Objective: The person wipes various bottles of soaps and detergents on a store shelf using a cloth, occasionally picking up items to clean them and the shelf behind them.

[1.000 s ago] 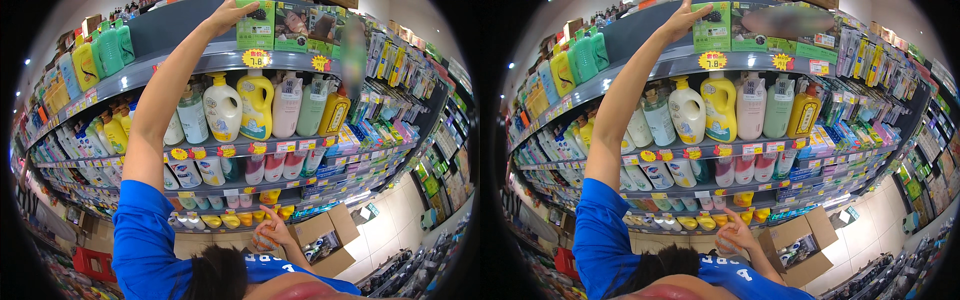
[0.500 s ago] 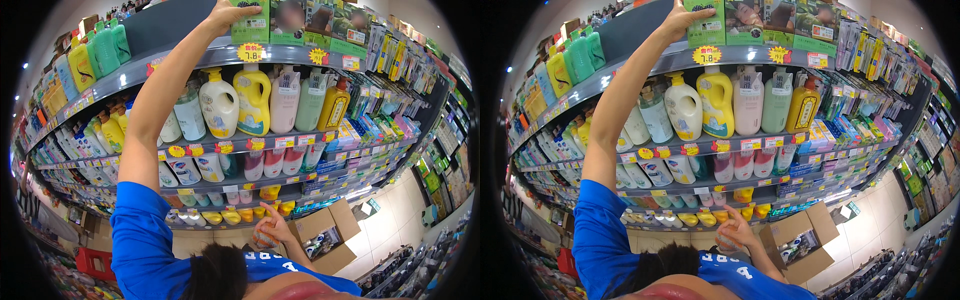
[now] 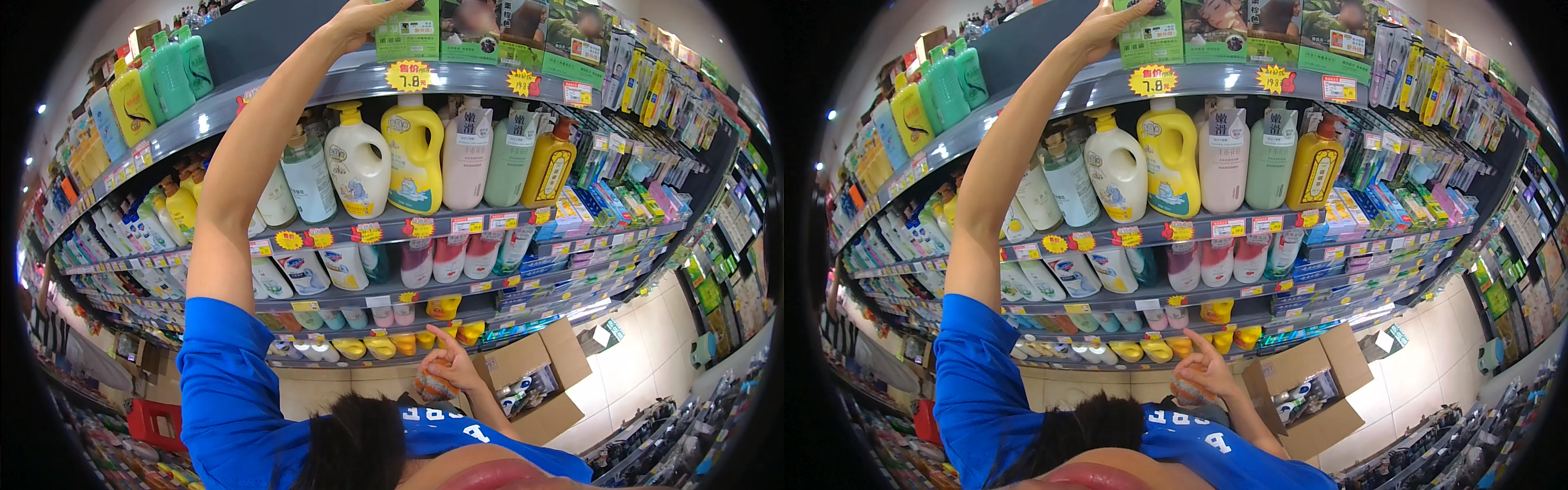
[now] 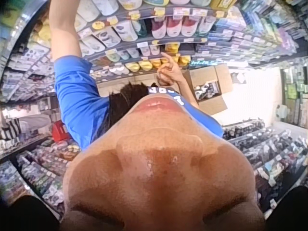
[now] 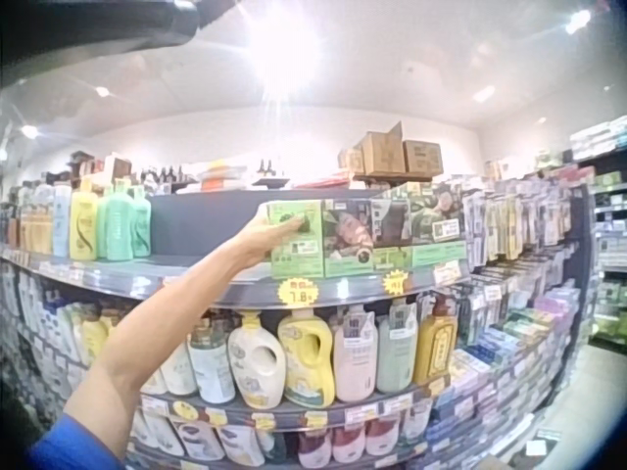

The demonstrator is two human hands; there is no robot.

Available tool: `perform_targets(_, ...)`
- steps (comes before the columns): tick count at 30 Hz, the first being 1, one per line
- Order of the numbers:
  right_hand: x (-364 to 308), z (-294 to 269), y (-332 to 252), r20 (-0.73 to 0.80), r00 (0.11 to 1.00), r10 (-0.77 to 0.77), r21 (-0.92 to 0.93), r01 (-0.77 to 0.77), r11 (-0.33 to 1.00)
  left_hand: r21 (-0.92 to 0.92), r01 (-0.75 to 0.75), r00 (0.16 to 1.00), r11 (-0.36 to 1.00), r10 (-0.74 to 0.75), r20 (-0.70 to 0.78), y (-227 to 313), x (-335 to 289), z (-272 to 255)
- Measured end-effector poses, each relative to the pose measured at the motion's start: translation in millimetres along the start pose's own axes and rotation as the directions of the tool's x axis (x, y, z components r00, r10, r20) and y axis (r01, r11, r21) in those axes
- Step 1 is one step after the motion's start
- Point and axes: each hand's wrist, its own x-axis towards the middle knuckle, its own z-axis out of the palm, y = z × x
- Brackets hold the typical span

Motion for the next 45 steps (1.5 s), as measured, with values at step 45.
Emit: perform_targets(45,94,30,102,0.402,0.655,0.640,0.571,-0.726,0.384,0.708,0.433,0.884,0.557,-0.418,-0.211,-87,-528,130)
